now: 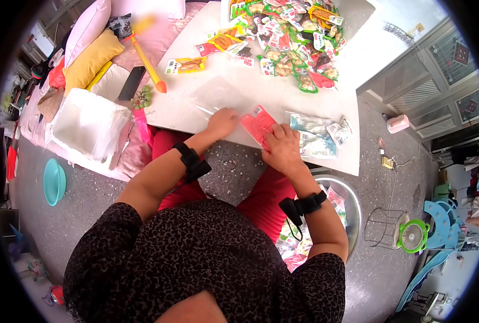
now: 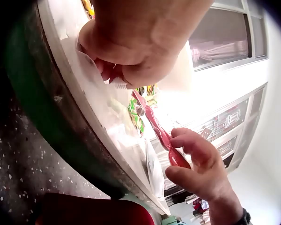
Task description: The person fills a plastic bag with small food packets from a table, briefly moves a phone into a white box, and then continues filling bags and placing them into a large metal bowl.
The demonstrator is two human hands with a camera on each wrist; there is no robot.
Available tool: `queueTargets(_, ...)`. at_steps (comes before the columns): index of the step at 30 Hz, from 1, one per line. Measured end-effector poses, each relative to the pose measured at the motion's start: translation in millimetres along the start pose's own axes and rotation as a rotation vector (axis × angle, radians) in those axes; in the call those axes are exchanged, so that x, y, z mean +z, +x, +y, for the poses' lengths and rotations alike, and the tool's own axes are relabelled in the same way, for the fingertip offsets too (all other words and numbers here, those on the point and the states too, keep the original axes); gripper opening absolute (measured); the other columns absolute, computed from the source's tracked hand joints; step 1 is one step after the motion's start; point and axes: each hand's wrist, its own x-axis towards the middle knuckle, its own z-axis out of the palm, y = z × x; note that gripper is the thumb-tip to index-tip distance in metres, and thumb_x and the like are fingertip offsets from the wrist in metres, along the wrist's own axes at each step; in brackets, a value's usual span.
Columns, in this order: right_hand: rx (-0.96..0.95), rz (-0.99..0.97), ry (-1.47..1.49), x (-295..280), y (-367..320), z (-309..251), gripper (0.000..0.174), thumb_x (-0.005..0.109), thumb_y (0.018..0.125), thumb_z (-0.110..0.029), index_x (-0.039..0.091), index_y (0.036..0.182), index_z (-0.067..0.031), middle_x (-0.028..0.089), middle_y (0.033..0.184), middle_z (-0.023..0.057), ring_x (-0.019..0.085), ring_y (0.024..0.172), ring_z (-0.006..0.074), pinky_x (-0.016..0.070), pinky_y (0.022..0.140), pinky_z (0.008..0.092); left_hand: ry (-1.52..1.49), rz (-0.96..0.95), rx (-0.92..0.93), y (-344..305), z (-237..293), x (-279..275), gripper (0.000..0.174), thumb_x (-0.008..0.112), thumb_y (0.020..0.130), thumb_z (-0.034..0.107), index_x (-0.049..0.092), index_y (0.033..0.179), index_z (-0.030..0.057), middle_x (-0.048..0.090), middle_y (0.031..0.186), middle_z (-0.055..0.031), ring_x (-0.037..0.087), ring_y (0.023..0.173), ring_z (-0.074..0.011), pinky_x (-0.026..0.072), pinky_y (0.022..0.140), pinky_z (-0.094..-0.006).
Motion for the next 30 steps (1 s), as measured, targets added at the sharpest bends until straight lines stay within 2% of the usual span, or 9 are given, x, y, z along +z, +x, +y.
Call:
queueTargets(4, -0.047, 0.020, -0.003, 8, -1, 5, 0.034, 0.064, 0.050, -0.020, 0.055, 0.081, -0.0085, 0.045, 0.096, 0.0071, 0.041, 0.094, 0.0257, 0.0330, 0.072, 0.0406, 0.009, -0.056, 0.001, 2, -4, -1, 0.023, 0.040, 0.073, 0.021, 0.056, 0.077, 0.0052, 0.054, 0.084, -0.0163, 0.051, 0.081, -0.0325, 0.0400, 0.070, -0.0419)
queueTargets(10, -0.087, 0.046, 0.005, 18, -4, 9, 0.033, 0.063, 0.049, -0.019, 0.055, 0.080, -0.0091, 0.046, 0.095, 0.0067, 0.041, 0.093, 0.0253, 0.0337, 0.071, 0.0397, -0.101, -0.066, 0.015, 3, -7, -2, 0.019, 0.043, 0.072, 0.019, 0.054, 0.074, 0.0025, 0.053, 0.078, -0.0176, 0.049, 0.079, -0.0329, 0.0384, 0.068, -0.0400)
queueTargets(13, -0.112, 0.101, 0.016, 26, -4, 9, 0.031, 0.063, 0.049, -0.018, 0.055, 0.078, -0.0089, 0.046, 0.094, 0.0066, 0.042, 0.092, 0.0251, 0.0337, 0.070, 0.0395, 0.024, -0.077, 0.052, -8, 7, -9, 0.018, 0.044, 0.072, 0.019, 0.054, 0.073, 0.0033, 0.053, 0.077, -0.0159, 0.049, 0.078, -0.0329, 0.0387, 0.067, -0.0407)
queueTargets(16, -0.121, 0.130, 0.051, 26, 3, 1, 0.028, 0.062, 0.050, -0.018, 0.055, 0.075, -0.0087, 0.047, 0.093, 0.0065, 0.042, 0.093, 0.0256, 0.0338, 0.070, 0.0394, 0.206, 0.023, 0.168, -15, 15, -6, 0.016, 0.046, 0.071, 0.017, 0.054, 0.074, 0.0049, 0.054, 0.078, -0.0128, 0.050, 0.079, -0.0317, 0.0386, 0.067, -0.0420)
queueTargets(19, -0.097, 0.078, 0.039, 32, 14, -4, 0.027, 0.062, 0.051, -0.019, 0.055, 0.074, -0.0085, 0.047, 0.093, 0.0065, 0.042, 0.093, 0.0258, 0.0339, 0.070, 0.0390, 0.229, 0.058, 0.286, -22, 20, -3, 0.017, 0.047, 0.068, 0.015, 0.054, 0.080, 0.0061, 0.054, 0.085, -0.0105, 0.049, 0.085, -0.0304, 0.0380, 0.071, -0.0418)
queueTargets(22, -0.054, 0.117, 0.030, 55, 26, -1, 0.032, 0.063, 0.055, -0.024, 0.055, 0.081, -0.0078, 0.047, 0.097, 0.0085, 0.042, 0.097, 0.0268, 0.0341, 0.074, 0.0398, 0.144, 0.241, 0.521, -27, 22, -2, 0.022, 0.048, 0.066, 0.014, 0.054, 0.086, 0.0063, 0.053, 0.091, -0.0105, 0.046, 0.092, -0.0291, 0.0362, 0.076, -0.0405)
queueTargets(25, 0.185, -0.059, -0.108, 74, 37, 5, 0.041, 0.064, 0.059, -0.030, 0.052, 0.091, -0.0070, 0.046, 0.104, 0.0116, 0.041, 0.100, 0.0282, 0.0331, 0.080, 0.0433, 0.103, 0.157, 0.479, -27, 13, 4, 0.023, 0.049, 0.066, 0.012, 0.054, 0.087, 0.0060, 0.052, 0.094, -0.0112, 0.045, 0.095, -0.0291, 0.0345, 0.080, -0.0395)
queueTargets(27, 0.316, 0.027, 0.098, 98, 26, 21, 0.045, 0.064, 0.060, -0.030, 0.050, 0.094, -0.0044, 0.045, 0.106, 0.0157, 0.041, 0.101, 0.0296, 0.0338, 0.081, 0.0428, 0.065, 0.212, 0.482, -27, 12, 4, 0.021, 0.050, 0.067, 0.011, 0.054, 0.086, 0.0055, 0.052, 0.093, -0.0117, 0.045, 0.095, -0.0291, 0.0344, 0.080, -0.0397)
queueTargets(30, 0.510, 0.190, 0.307, 92, 8, 18, 0.046, 0.063, 0.063, -0.027, 0.048, 0.097, -0.0003, 0.046, 0.103, 0.0205, 0.047, 0.095, 0.0296, 0.0382, 0.077, 0.0379, 0.047, 0.220, 0.472, -29, 15, 0, 0.019, 0.051, 0.067, 0.011, 0.053, 0.085, 0.0050, 0.052, 0.092, -0.0125, 0.045, 0.095, -0.0293, 0.0338, 0.080, -0.0401)
